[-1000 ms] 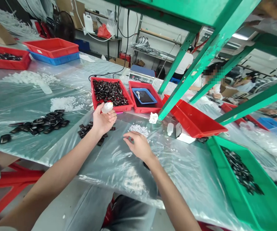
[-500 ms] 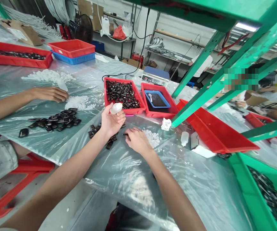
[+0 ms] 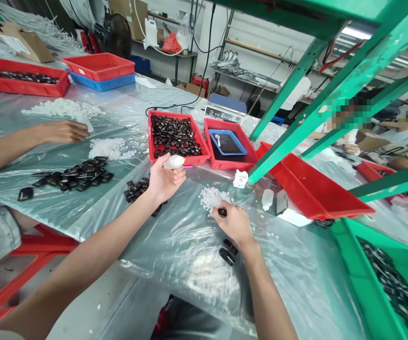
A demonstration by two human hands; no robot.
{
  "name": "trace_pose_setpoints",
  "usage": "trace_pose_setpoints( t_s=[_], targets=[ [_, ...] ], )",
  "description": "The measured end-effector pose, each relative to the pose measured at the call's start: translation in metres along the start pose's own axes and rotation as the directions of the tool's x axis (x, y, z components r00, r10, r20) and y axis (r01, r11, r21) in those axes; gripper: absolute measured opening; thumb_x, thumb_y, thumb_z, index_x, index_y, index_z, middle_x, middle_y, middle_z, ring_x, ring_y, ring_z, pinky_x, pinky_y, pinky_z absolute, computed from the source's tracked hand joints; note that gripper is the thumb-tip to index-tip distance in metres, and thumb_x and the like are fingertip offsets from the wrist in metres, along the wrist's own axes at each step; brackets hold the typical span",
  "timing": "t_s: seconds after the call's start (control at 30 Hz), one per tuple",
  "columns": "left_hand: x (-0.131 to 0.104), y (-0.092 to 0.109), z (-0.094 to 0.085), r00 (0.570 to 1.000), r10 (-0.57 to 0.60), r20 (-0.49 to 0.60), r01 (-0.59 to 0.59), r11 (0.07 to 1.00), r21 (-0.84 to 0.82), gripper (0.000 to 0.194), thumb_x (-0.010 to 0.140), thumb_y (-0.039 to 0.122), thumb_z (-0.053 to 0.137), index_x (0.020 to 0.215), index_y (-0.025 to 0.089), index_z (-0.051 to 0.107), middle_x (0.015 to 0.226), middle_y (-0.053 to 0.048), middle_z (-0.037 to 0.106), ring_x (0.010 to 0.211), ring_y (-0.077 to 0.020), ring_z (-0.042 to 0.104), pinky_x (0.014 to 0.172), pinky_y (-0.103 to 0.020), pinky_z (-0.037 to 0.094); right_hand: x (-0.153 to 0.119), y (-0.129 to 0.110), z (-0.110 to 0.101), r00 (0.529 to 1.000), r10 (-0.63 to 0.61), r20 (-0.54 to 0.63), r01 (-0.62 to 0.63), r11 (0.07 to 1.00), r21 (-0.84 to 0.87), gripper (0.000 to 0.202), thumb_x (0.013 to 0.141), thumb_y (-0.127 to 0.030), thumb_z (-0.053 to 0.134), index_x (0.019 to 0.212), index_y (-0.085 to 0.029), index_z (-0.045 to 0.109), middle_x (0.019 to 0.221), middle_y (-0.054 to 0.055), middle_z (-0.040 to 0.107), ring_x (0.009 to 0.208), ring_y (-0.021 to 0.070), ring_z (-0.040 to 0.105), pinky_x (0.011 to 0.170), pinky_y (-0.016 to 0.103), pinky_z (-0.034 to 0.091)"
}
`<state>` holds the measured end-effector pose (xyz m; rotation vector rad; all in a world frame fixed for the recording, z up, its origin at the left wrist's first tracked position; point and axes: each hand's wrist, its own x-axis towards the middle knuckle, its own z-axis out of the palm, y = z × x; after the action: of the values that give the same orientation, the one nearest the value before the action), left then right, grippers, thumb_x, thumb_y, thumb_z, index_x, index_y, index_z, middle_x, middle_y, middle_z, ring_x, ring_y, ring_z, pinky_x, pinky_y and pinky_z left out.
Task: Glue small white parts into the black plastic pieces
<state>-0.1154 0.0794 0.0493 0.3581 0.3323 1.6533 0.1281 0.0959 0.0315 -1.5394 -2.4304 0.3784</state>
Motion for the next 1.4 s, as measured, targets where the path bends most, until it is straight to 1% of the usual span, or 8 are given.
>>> trace_pose_setpoints(
  t_s=[0.13, 0.2, 0.27, 0.37, 0.5, 0.73, 1.1, 1.4],
  targets=[
    [0.0, -0.001, 0.0, 0.999, -0.008, -0.033, 0.009, 0.999, 0.032, 0.028, 0.085, 0.041, 0.064, 0.076, 0.015, 0.061, 0.054, 0.003, 0.043, 0.045, -0.0076, 0.041, 0.042, -0.02, 0.032, -0.003, 0.015, -0.006, 0.992, 0.021, -0.121, 0.019, 0.946, 0.324, 0.041, 0.093, -0.056, 0.046, 0.069, -0.023, 0.049, 0.06, -0.001, 0.05, 0.057, 0.016, 0.047, 0.059, 0.028, 0.036],
    [0.0, -0.003, 0.001, 0.998, -0.017, -0.053, 0.02, 0.998, 0.054, 0.029, 0.084, 0.043, 0.066, 0.075, 0.015, 0.06, 0.054, 0.004, 0.042, 0.044, -0.0071, 0.041, 0.042, -0.02, 0.032, -0.005, 0.02, -0.006, 0.992, 0.033, -0.124, 0.044, 0.82, 0.571, 0.038, 0.095, -0.056, 0.042, 0.078, -0.023, 0.052, 0.062, -0.002, 0.047, 0.055, 0.0148, 0.044, 0.055, 0.027, 0.036],
    [0.0, -0.008, 0.001, 0.998, -0.032, -0.061, 0.037, 0.995, 0.088, 0.03, 0.082, 0.043, 0.068, 0.077, 0.014, 0.062, 0.054, 0.004, 0.043, 0.045, -0.0069, 0.041, 0.043, -0.02, 0.032, -0.008, 0.021, -0.004, 0.995, 0.04, -0.088, 0.042, 0.645, 0.763, 0.034, 0.093, -0.056, 0.049, 0.085, -0.023, 0.053, 0.063, -0.004, 0.044, 0.052, 0.0126, 0.04, 0.049, 0.025, 0.033],
    [-0.002, -0.018, 0.002, 0.994, -0.049, -0.094, 0.065, 0.983, 0.174, 0.03, 0.079, 0.042, 0.071, 0.08, 0.012, 0.065, 0.055, 0.003, 0.045, 0.046, -0.0069, 0.041, 0.043, -0.019, 0.032, -0.011, 0.015, -0.001, 1.0, 0.021, -0.023, 0.012, 0.433, 0.901, 0.032, 0.088, -0.054, 0.062, 0.091, -0.023, 0.055, 0.068, -0.004, 0.047, 0.051, 0.0101, 0.038, 0.044, 0.023, 0.028],
    [-0.009, -0.035, 0.005, 0.988, -0.041, -0.151, 0.09, 0.94, 0.329, 0.034, 0.077, 0.044, 0.074, 0.082, 0.011, 0.067, 0.056, 0.002, 0.048, 0.047, -0.0067, 0.042, 0.043, -0.019, 0.03, -0.014, 0.008, -0.002, 1.0, -0.007, -0.01, 0.012, 0.31, 0.951, 0.034, 0.086, -0.053, 0.067, 0.099, -0.022, 0.061, 0.082, 0.002, 0.061, 0.056, 0.0104, 0.047, 0.043, 0.022, 0.029],
    [-0.02, -0.05, 0.008, 0.991, -0.042, -0.127, 0.103, 0.842, 0.529, 0.039, 0.076, 0.049, 0.076, 0.081, 0.012, 0.069, 0.057, 0.001, 0.051, 0.049, -0.008, 0.044, 0.045, -0.021, 0.03, -0.017, 0.009, -0.004, 0.998, -0.024, -0.054, 0.059, 0.304, 0.951, 0.036, 0.084, -0.051, 0.071, 0.106, -0.022, 0.068, 0.083, 0.003, 0.07, 0.055, 0.0111, 0.053, 0.043, 0.023, 0.031],
    [-0.019, -0.051, 0.006, 0.995, -0.038, -0.093, 0.085, 0.812, 0.577, 0.035, 0.077, 0.047, 0.075, 0.078, 0.013, 0.068, 0.055, 0.002, 0.049, 0.049, -0.0089, 0.045, 0.044, -0.022, 0.031, -0.019, 0.008, -0.006, 0.996, -0.033, -0.08, 0.086, 0.33, 0.94, 0.034, 0.085, -0.049, 0.07, 0.106, -0.022, 0.071, 0.082, 0.004, 0.072, 0.054, 0.0113, 0.053, 0.045, 0.024, 0.036],
    [-0.013, -0.049, -0.004, 0.992, 0.125, -0.011, -0.082, 0.709, 0.701, 0.033, 0.073, 0.045, 0.08, 0.078, 0.015, 0.066, 0.061, -0.001, 0.062, 0.047, -0.0089, 0.047, 0.043, -0.022, 0.032, -0.019, 0.006, -0.005, 0.994, -0.001, -0.113, 0.103, 0.414, 0.904, 0.036, 0.083, -0.052, 0.072, 0.102, -0.021, 0.075, 0.071, 0.002, 0.068, 0.054, 0.0118, 0.049, 0.052, 0.027, 0.044]
  ],
)
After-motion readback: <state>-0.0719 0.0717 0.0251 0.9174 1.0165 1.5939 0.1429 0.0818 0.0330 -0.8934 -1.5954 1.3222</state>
